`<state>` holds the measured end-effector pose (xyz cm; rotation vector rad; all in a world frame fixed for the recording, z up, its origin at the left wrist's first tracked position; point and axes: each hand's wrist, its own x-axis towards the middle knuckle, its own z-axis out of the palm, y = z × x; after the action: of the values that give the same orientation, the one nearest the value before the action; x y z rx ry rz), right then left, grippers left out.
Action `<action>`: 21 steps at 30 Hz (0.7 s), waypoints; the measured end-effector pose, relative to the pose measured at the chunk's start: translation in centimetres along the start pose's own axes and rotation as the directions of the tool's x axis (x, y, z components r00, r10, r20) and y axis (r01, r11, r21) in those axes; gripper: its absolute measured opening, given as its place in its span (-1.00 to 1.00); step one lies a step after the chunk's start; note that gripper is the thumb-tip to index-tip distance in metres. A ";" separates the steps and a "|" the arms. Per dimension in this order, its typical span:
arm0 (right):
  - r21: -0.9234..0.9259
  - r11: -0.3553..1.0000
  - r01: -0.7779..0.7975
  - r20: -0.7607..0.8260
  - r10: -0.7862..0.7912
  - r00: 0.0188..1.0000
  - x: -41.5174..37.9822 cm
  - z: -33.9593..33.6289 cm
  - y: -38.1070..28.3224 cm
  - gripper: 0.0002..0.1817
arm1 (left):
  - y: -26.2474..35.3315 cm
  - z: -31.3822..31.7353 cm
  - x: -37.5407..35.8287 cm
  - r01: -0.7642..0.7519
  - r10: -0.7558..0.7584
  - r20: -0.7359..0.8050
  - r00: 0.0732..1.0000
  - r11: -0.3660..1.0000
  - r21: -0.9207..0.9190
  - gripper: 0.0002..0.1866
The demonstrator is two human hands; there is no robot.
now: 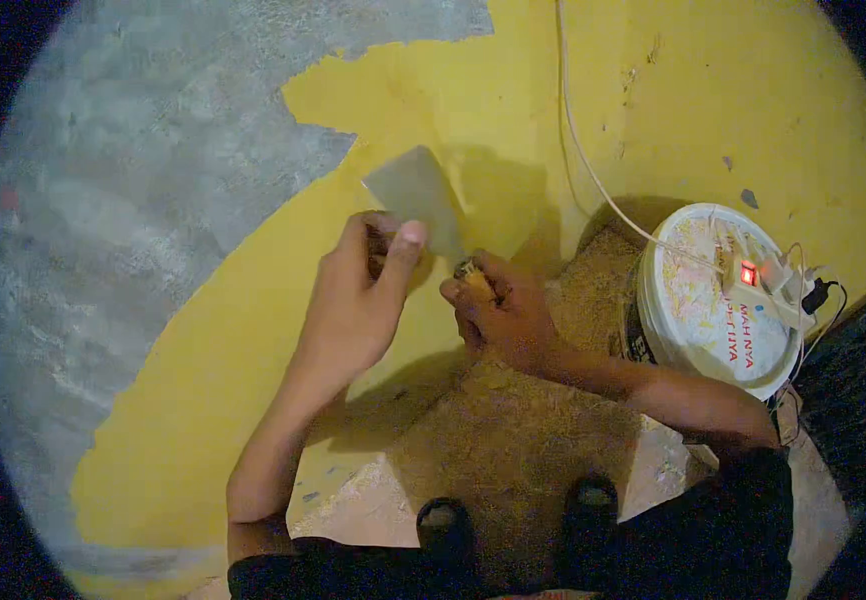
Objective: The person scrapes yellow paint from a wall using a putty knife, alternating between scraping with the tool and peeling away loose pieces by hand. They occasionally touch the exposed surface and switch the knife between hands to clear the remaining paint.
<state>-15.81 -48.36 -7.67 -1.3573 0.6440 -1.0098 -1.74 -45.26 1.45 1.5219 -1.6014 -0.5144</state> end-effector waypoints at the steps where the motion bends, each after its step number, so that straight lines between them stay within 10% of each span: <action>1: 0.068 0.998 -0.001 -0.015 0.002 1.000 0.2 0.2 -0.4 -0.78 | 0.3 0.1 0.2 0.081 -0.080 0.050 0.996 0.996 -0.033 -0.61; 7: 0.026 0.999 0.019 0.034 -0.020 0.999 0.7 0.9 -0.7 -0.72 | -2.1 2.0 2.6 0.036 -0.017 0.043 0.999 0.867 -0.497 -0.66; 21: -0.059 0.998 0.015 -0.034 -0.017 0.999 1.4 1.2 -2.3 -0.68 | -0.6 2.8 3.6 -0.014 -0.029 -0.087 0.996 0.889 -0.458 -0.60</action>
<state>-14.63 -48.86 -5.05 -1.4008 0.6940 -1.0361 -3.23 -49.54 0.47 1.1733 -1.2861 -0.7570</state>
